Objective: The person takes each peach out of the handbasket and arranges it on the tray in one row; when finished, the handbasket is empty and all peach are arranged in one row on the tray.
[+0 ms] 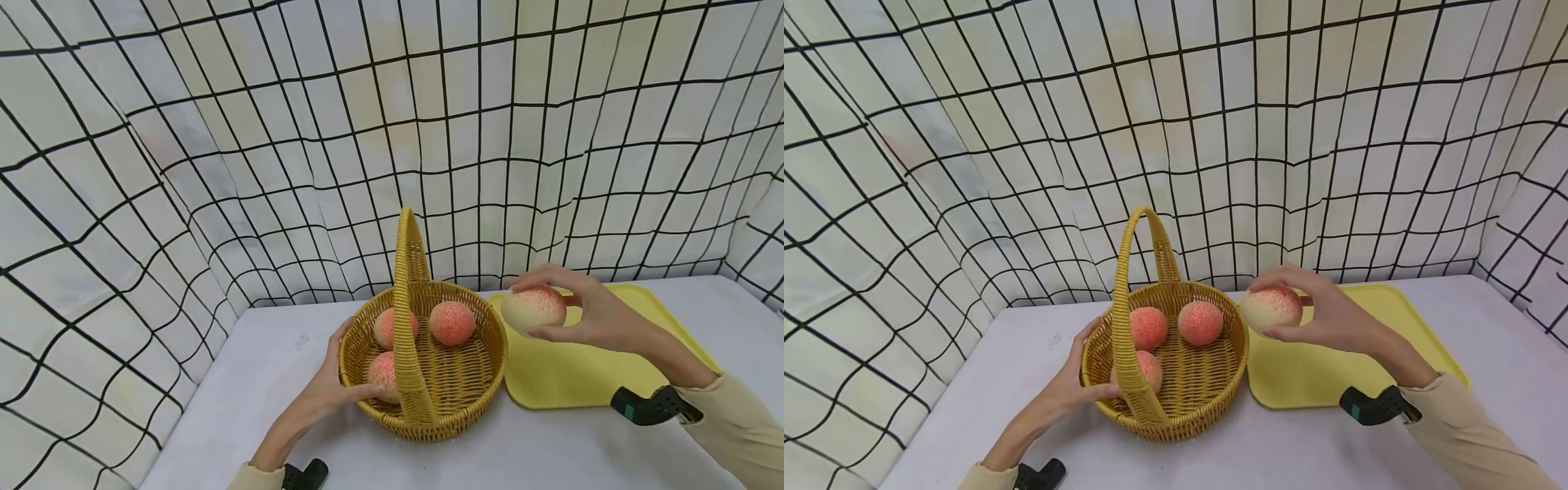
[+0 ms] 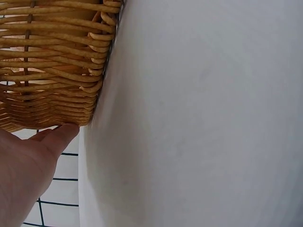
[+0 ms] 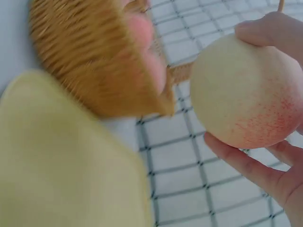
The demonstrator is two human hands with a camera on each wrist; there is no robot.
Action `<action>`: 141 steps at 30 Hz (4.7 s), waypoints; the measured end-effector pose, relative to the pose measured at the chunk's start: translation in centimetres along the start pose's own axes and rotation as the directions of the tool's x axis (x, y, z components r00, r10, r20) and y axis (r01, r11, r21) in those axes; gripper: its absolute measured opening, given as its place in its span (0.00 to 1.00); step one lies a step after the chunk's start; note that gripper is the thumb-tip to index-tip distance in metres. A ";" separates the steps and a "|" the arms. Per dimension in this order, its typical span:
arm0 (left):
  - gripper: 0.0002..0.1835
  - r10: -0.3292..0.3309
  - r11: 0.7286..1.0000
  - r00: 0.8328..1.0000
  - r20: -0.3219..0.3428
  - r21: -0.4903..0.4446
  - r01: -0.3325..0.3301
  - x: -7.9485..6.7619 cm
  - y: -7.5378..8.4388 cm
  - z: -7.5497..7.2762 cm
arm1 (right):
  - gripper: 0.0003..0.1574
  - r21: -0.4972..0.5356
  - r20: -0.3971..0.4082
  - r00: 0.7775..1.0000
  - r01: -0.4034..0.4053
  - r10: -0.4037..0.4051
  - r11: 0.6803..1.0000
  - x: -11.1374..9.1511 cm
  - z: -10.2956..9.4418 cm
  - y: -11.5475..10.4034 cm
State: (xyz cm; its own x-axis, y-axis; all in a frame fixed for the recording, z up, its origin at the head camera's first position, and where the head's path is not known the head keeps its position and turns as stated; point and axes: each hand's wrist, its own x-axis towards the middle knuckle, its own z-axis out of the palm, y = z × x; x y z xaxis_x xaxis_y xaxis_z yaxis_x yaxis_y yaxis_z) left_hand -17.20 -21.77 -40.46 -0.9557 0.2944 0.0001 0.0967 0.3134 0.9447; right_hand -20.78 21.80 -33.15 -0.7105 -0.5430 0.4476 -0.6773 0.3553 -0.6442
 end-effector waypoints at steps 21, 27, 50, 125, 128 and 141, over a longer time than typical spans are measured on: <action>0.68 -0.029 0.999 1.000 -0.011 0.025 0.029 0.0 -0.1 0.0 | 0.31 -0.001 0.120 0.989 -0.092 0.091 0.996 -1.0 3.0 7.3; 0.69 -0.024 1.000 1.000 -0.005 0.019 0.025 0.0 0.0 0.0 | 0.30 -0.001 0.136 0.981 -0.136 0.135 0.991 -0.5 3.3 7.3; 0.68 -0.001 1.000 1.000 0.004 0.012 0.001 0.1 -0.1 -0.1 | 0.25 0.000 0.100 0.995 0.002 -0.002 1.000 4.4 3.2 1.2; 0.66 0.026 1.000 0.999 0.027 0.000 -0.026 0.1 -0.1 -0.1 | 0.42 -0.125 -0.013 1.000 -0.002 0.000 0.992 -2.3 -1.2 -1.3; 0.66 0.011 1.000 1.000 0.017 0.013 -0.011 -0.1 -0.1 -0.1 | 0.43 -0.163 -0.027 0.999 -0.023 0.019 0.986 -3.9 -1.6 0.0; 0.68 -0.015 0.999 1.000 0.005 0.040 0.014 -0.2 -0.2 0.0 | 0.44 -0.272 -0.054 0.998 -0.031 0.017 0.962 -6.4 -1.7 5.2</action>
State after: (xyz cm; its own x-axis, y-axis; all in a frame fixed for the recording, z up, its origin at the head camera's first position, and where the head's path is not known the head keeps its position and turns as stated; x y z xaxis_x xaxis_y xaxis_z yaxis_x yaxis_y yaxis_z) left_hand -17.03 -21.91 -40.64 -0.9556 0.2942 -0.0152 0.0940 0.3534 0.9307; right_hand -20.08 28.38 -38.32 -0.7313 -0.4947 0.4695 -0.6811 0.5657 -0.4648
